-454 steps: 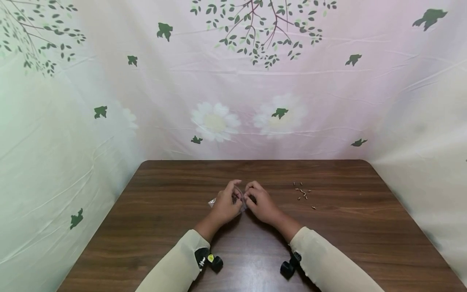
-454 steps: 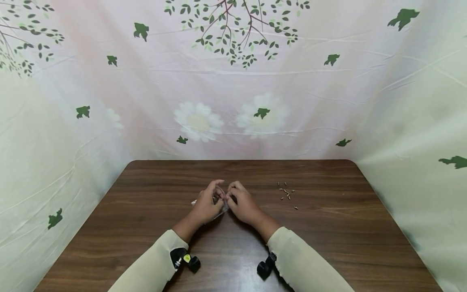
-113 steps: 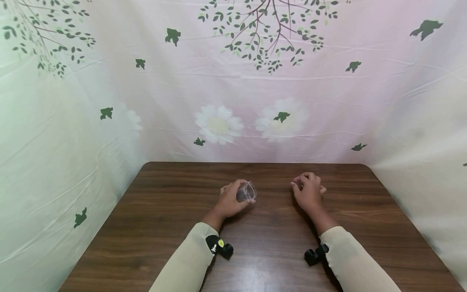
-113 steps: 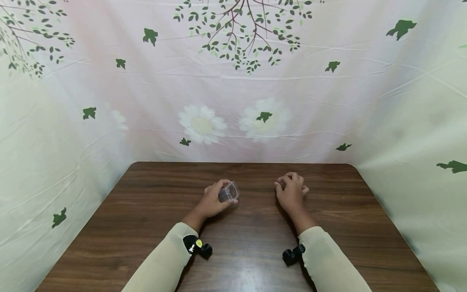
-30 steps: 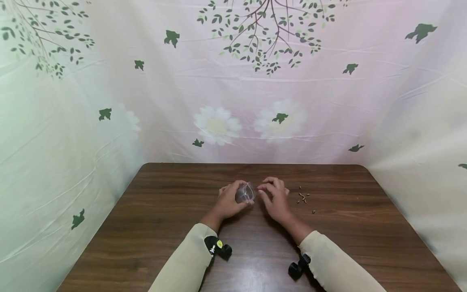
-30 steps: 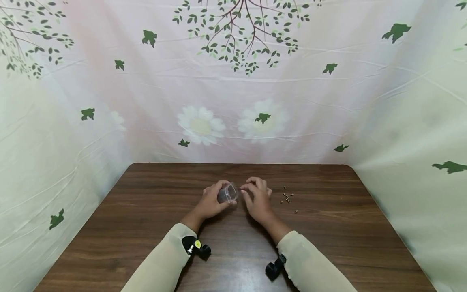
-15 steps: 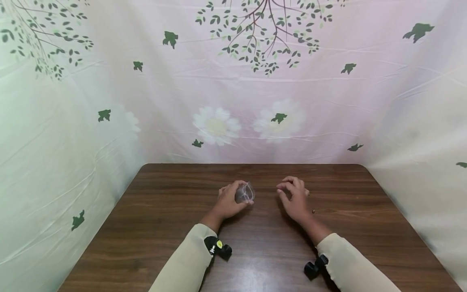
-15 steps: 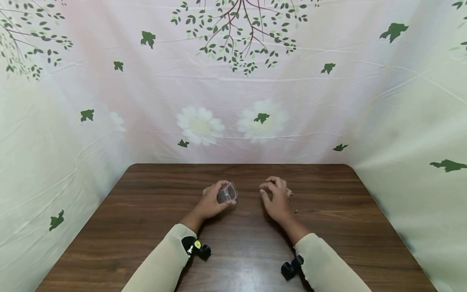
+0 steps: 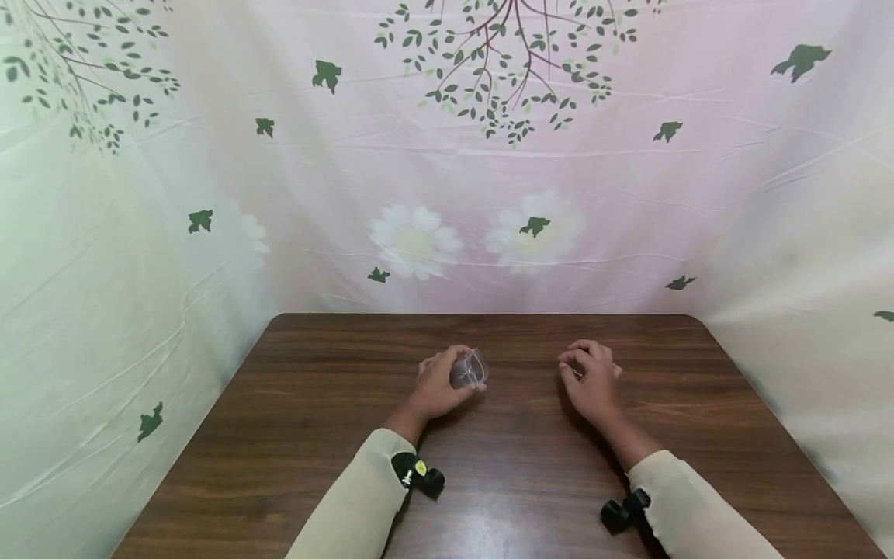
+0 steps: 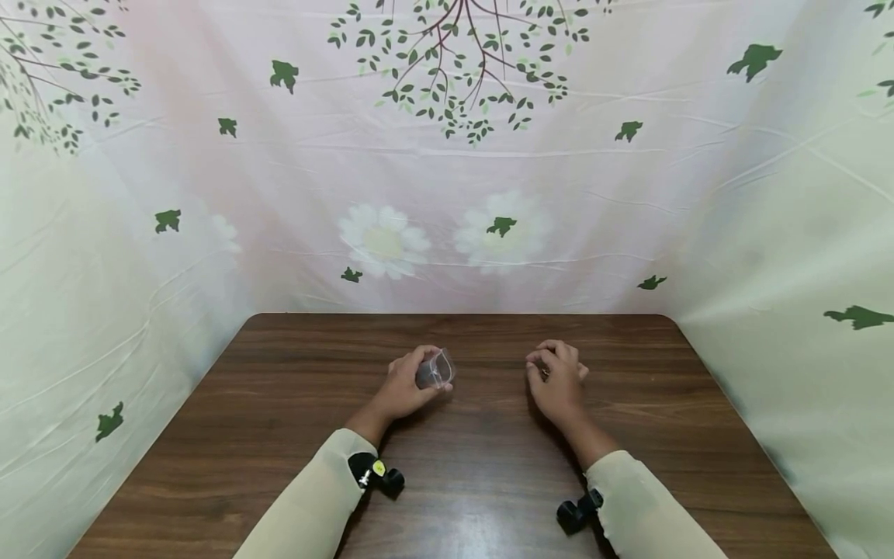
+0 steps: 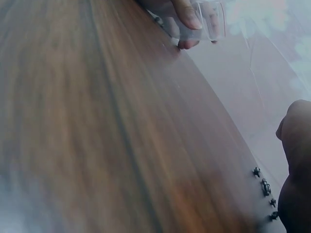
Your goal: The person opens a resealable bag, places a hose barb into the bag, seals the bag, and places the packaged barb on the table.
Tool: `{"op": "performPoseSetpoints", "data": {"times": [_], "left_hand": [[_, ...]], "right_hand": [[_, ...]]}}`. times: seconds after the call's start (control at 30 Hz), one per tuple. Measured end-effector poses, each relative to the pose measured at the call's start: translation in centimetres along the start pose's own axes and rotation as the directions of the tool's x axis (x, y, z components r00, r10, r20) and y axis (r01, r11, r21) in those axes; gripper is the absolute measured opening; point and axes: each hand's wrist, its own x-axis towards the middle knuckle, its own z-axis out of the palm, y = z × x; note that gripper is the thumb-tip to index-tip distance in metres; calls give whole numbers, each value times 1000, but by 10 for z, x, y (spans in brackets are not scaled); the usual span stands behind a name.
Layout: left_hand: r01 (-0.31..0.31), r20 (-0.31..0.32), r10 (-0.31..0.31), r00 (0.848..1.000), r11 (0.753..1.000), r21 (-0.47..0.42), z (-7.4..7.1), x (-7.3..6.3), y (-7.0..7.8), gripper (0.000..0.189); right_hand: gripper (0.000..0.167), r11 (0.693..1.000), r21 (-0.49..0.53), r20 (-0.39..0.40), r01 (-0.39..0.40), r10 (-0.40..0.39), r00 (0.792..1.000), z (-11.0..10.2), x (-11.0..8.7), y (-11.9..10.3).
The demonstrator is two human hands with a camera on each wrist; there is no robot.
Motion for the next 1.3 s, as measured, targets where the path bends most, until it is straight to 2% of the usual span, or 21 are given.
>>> {"op": "performPoseSetpoints", "data": {"times": [0.33,0.47,0.83,1.07,1.3], "left_hand": [[1,-1,-1,1000,1000,6,0,0,1,70],[-3,-1,3,1000,1000,6,1,1,1,70],[-16,-5,16,1000,1000,17,0,0,2,69],[-8,-9,8,1000,1000,15,0,-1,3,70],[-12,-7,12,1000,1000,13,-1,-2,4,70]], "right_hand": [[7,998,-39,45,-45,47,998,-16,-2,10],[8,997,-45,95,-66,70,993,-22,-3,11],[7,990,-95,262,-101,123,957,-30,-3,15],[10,986,-99,289,-136,159,944,-30,-3,15],[14,984,-115,318,-135,165,934,-30,-2,13]]}}
